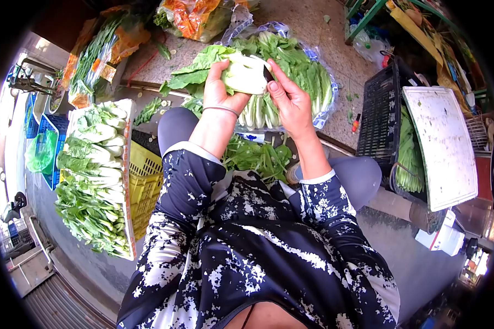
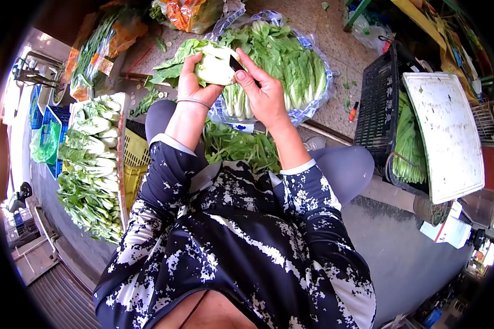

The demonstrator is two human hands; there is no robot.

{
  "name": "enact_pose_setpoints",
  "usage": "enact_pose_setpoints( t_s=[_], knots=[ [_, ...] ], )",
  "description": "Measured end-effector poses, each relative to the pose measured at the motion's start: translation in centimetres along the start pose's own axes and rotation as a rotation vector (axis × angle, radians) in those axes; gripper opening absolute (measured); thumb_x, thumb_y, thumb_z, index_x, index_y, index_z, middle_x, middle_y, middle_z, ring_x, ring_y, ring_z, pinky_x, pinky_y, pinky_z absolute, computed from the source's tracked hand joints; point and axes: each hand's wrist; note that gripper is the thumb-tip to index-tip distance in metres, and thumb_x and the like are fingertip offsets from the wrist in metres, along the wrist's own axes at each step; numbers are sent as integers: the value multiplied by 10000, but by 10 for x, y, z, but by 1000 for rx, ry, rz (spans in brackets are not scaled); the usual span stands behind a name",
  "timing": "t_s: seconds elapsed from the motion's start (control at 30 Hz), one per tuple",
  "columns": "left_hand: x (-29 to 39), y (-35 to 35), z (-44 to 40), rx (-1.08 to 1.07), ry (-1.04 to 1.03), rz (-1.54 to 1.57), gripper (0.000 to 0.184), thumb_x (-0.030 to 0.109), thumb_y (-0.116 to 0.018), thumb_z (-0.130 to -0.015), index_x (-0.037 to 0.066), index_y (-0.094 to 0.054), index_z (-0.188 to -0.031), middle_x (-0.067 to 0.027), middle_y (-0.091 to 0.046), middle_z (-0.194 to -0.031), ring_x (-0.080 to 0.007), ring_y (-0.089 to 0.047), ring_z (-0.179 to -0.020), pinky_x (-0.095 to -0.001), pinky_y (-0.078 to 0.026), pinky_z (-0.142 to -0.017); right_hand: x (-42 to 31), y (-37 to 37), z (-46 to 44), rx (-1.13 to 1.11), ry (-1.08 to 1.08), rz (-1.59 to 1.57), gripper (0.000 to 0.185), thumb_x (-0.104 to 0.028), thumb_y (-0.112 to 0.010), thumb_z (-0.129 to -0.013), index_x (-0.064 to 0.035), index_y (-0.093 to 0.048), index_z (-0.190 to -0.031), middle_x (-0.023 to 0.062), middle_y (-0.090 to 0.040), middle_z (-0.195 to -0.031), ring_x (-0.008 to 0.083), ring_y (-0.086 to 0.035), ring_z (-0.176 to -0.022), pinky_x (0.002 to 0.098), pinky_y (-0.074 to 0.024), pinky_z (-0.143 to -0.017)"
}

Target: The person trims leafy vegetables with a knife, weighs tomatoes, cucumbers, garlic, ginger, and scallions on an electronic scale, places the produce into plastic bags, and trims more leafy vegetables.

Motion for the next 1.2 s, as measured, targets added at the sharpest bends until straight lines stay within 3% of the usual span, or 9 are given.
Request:
enact_pose_setpoints(
  t_s=[0.2,0.3,0.37,0.43,0.7,0.87,0.97,1.0,1.2],
  knots=[
    [-3,-3,5,-11,11,18,412,140,-522,-754,34,-440,-1144,-139,-517,-1129,-321,-484,-1056,-496,-322,-956,-4,5,-1,13,132,136,315,-178,-520,-863,-74,-524,-1161,91,-591,-1065,103,-543,-934,229,-420,-798],
    [1,-7,2,-105,-2,56,410,185,-507,-757,35,-441,-1132,-179,-505,-1129,-354,-468,-1065,-522,-316,-943,6,7,-9,305,294,206,296,-160,-514,-865,-66,-536,-1145,68,-611,-1012,72,-549,-802,198,-436,-702],
    [5,-9,0,-134,-9,36,429,190,-507,-754,31,-429,-1145,-194,-494,-1138,-366,-458,-1074,-525,-309,-947,9,10,-3,285,143,85,323,-170,-518,-864,-63,-511,-1169,61,-606,-1018,70,-534,-750,196,-437,-696],
    [9,-9,-5,-165,-7,5,442,195,-508,-752,25,-424,-1152,-200,-482,-1156,-383,-441,-1089,-532,-300,-954,-7,1,6,191,30,-177,420,-173,-476,-889,-88,-371,-1287,-73,-347,-618,12,-295,-534,161,-247,-447],
    [5,-5,-18,-224,12,62,502,225,-466,-774,-32,-366,-1194,-240,-465,-1154,-429,-436,-1072,-538,-348,-926,-23,-31,5,12,188,-77,566,-186,-565,-837,-15,-300,-1306,-1,-538,-765,35,-441,-689,172,-376,-661],
    [6,3,-23,-269,81,-11,478,282,-493,-770,-1,-445,-1152,-183,-532,-1099,-326,-519,-1001,-441,-412,-881,-19,-33,0,132,269,81,524,-187,-564,-833,13,-351,-1268,157,-510,-1176,123,-511,-973,251,-423,-795],
    [-3,-3,-20,-193,-3,-89,474,280,-482,-771,-21,-449,-1137,-182,-544,-1076,-324,-533,-974,-415,-438,-848,-11,-20,-2,144,355,321,448,-168,-599,-805,-6,-462,-1199,161,-626,-814,152,-596,-667,270,-457,-594],
    [-3,0,-23,-197,13,-82,464,273,-476,-771,-21,-454,-1130,-180,-548,-1070,-325,-534,-970,-414,-446,-835,-18,-16,0,100,303,315,440,-125,-597,-799,6,-459,-1196,169,-588,-1042,179,-587,-902,276,-445,-775],
    [-18,-29,-4,-81,45,-33,409,250,-462,-781,8,-475,-1110,-163,-552,-1066,-328,-526,-983,-444,-393,-895,-23,5,-4,86,439,357,395,-141,-600,-799,-1,-505,-1157,134,-617,-903,181,-590,-766,264,-444,-699]
  ],
)
Point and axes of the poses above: each hand's wrist, its own z-axis away from the middle knuckle, its own y-axis out of the back of the hand, x = y × z
